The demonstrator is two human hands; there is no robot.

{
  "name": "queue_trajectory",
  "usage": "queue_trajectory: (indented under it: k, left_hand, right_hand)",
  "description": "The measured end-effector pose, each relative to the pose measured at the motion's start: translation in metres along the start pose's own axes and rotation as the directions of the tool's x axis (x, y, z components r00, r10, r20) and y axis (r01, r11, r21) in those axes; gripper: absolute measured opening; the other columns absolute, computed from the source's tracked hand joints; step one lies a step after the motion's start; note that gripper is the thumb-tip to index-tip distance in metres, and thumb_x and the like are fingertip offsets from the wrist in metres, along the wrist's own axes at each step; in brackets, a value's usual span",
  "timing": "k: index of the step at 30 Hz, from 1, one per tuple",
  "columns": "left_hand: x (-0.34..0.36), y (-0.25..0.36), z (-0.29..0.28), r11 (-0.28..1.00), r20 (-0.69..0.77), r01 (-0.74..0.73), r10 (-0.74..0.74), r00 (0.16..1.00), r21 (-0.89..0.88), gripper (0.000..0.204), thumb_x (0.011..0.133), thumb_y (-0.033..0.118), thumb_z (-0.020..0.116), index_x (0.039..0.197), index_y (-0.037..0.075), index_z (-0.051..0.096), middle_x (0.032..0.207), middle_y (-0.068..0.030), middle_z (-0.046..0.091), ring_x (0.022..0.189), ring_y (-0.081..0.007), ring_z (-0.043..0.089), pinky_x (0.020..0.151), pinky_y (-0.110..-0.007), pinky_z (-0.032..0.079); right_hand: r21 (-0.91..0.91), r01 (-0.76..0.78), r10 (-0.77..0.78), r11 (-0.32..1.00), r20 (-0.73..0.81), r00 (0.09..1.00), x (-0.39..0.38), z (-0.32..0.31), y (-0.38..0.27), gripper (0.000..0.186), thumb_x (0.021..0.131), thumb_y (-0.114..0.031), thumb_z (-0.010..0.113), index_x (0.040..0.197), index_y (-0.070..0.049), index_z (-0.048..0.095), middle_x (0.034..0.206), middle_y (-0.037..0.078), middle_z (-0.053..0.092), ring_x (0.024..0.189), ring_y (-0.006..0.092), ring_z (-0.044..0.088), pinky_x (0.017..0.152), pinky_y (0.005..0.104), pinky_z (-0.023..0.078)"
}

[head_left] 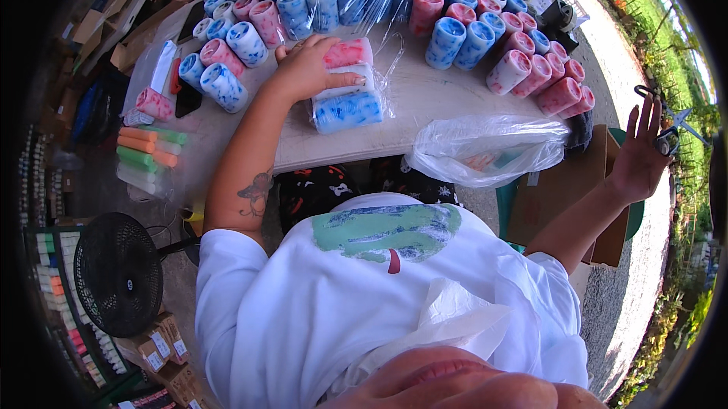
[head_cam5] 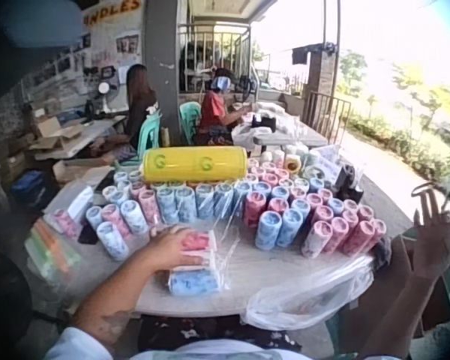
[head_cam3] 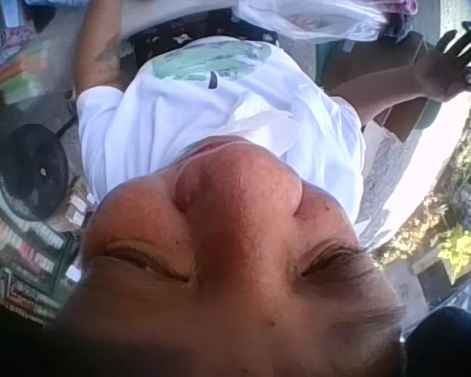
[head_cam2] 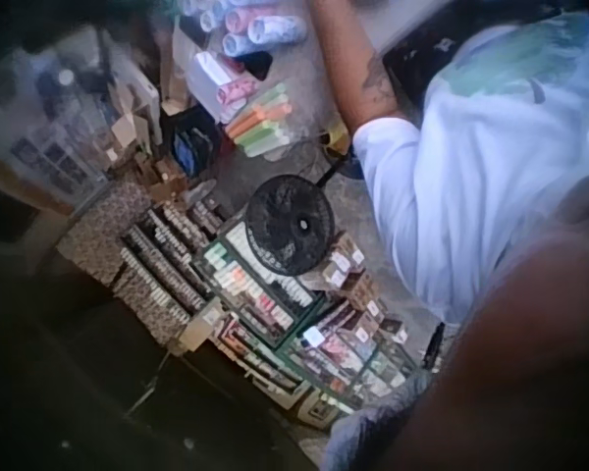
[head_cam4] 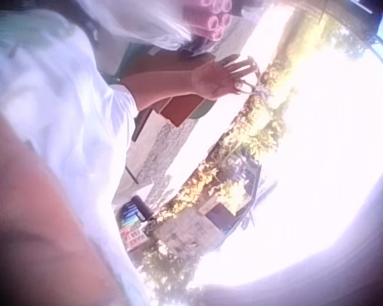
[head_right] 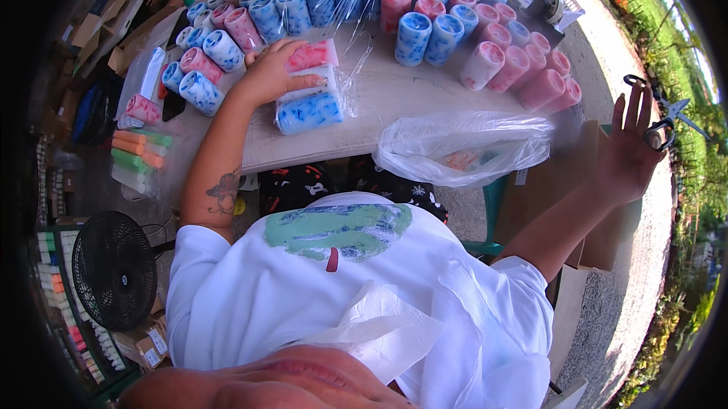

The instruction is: The person wraps multiple cylindrical candles in clear plastic film, arranging them in a stack. They use scissors to cut the film and seal the wrapped bundle. The wrapped candles remain on the table.

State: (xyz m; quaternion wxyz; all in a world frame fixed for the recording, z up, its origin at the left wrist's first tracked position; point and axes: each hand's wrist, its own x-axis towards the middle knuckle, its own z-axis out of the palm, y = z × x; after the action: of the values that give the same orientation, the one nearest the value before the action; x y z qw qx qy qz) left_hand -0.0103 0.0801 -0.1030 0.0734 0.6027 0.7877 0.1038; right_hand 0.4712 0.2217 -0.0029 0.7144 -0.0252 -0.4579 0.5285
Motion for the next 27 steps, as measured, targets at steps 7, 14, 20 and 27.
queue_trajectory:
  k: [7,14,20,27]
  left_hand:
    - [-0.008,-0.007,0.006,1.0,-0.043,0.021,-0.021,0.999,-0.002,0.095,0.065,0.07,0.069,0.138,0.014,0.047,0.144,-0.009,0.042,0.134,-0.0258,0.038,0.106,-0.049,0.018]
    - [-0.004,-0.009,0.008,1.0,-0.046,0.0,-0.001,0.999,-0.026,0.101,0.062,0.075,0.067,0.137,0.011,0.048,0.143,-0.012,0.044,0.135,-0.0245,0.037,0.106,-0.044,0.015]
    - [-0.005,-0.009,0.007,1.0,-0.045,-0.001,0.001,0.999,0.005,0.095,0.065,0.072,0.068,0.138,0.014,0.047,0.144,-0.009,0.043,0.134,-0.0245,0.037,0.105,-0.046,0.018]
    - [-0.005,-0.005,0.006,1.0,-0.037,0.014,-0.013,0.999,0.011,0.094,0.066,0.071,0.068,0.138,0.014,0.047,0.144,-0.0088,0.042,0.135,-0.0241,0.035,0.105,-0.047,0.018]
  right_hand:
    - [-0.237,-0.403,0.468,0.884,0.428,0.773,-0.057,0.023,0.056,0.034,0.099,-0.03,0.047,0.086,0.0,0.058,0.132,0.03,0.047,0.122,0.0394,0.049,0.102,0.047,0.036]
    - [-0.797,-0.347,0.867,0.494,0.418,0.272,-0.145,0.065,0.094,0.031,0.098,-0.024,0.053,0.08,0.001,0.059,0.086,0.01,0.065,0.082,0.0188,0.062,0.071,0.0319,0.047]
    - [-0.962,-0.1,0.941,0.256,0.224,0.253,-0.153,0.062,0.118,0.024,0.098,-0.019,0.052,0.088,0.002,0.058,0.075,0.011,0.061,0.066,0.0178,0.06,0.063,0.0322,0.048]
    - [-0.997,0.079,0.917,-0.025,0.009,0.398,-0.132,0.076,0.108,0.031,0.087,-0.032,0.067,0.091,-0.003,0.057,0.066,0.015,0.06,0.062,0.0318,0.061,0.057,0.0402,0.045]
